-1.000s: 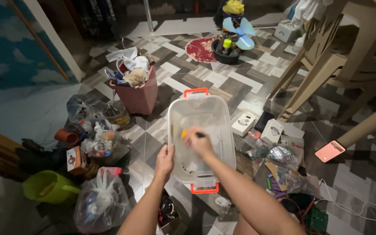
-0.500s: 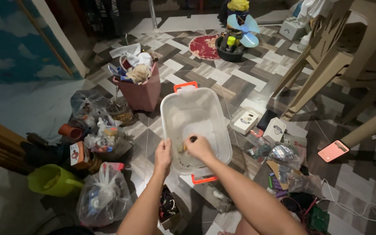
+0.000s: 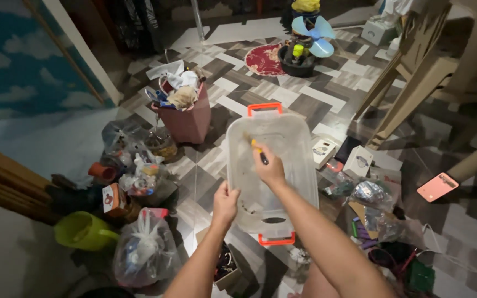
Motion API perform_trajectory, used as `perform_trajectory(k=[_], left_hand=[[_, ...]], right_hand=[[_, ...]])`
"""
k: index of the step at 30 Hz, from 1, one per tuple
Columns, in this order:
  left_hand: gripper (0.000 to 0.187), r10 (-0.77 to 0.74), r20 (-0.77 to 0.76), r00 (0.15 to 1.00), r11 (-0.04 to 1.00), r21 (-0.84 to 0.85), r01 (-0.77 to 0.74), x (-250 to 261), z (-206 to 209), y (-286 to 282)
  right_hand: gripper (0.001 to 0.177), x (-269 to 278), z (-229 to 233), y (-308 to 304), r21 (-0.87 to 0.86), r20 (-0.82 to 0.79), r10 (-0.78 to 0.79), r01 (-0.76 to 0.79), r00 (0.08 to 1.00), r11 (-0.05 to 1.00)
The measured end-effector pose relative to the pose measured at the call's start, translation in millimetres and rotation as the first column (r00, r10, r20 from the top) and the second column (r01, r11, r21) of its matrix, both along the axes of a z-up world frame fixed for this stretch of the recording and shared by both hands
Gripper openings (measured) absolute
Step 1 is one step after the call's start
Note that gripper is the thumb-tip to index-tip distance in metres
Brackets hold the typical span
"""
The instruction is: The recorder uses a small brush to clean out the inside and lid of a clear plastic storage container.
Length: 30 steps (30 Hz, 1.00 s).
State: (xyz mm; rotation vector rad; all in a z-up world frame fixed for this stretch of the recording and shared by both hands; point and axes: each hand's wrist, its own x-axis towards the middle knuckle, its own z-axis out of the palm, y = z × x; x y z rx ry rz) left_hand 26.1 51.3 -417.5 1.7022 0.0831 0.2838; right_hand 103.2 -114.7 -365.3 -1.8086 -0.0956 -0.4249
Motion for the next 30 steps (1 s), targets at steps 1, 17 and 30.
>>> perform_trajectory(k=[1,17,30], left_hand=[[0.006,-0.003,-0.001,1.000,1.000,0.007,0.003,-1.2,0.8,2.5],[0.018,0.052,-0.035,0.998,0.984,0.171,-0.045,-23.7,29.3,-6.7],[0.021,0.066,-0.005,0.998,0.976,0.209,-0.064,-27.6,33.1,-15.4]], right_hand=[[0.026,3.5,-28.1,1.1,0.007,-0.001,-0.003,0.003,1.000,1.000],[0.025,24.4,-97.9,-17.4,-0.496,0.048,0.315,-0.251,0.948,0.831],[0.017,15.5,-109.0,-19.1,-0.476,0.010,0.545,-0.476,0.838,0.740]])
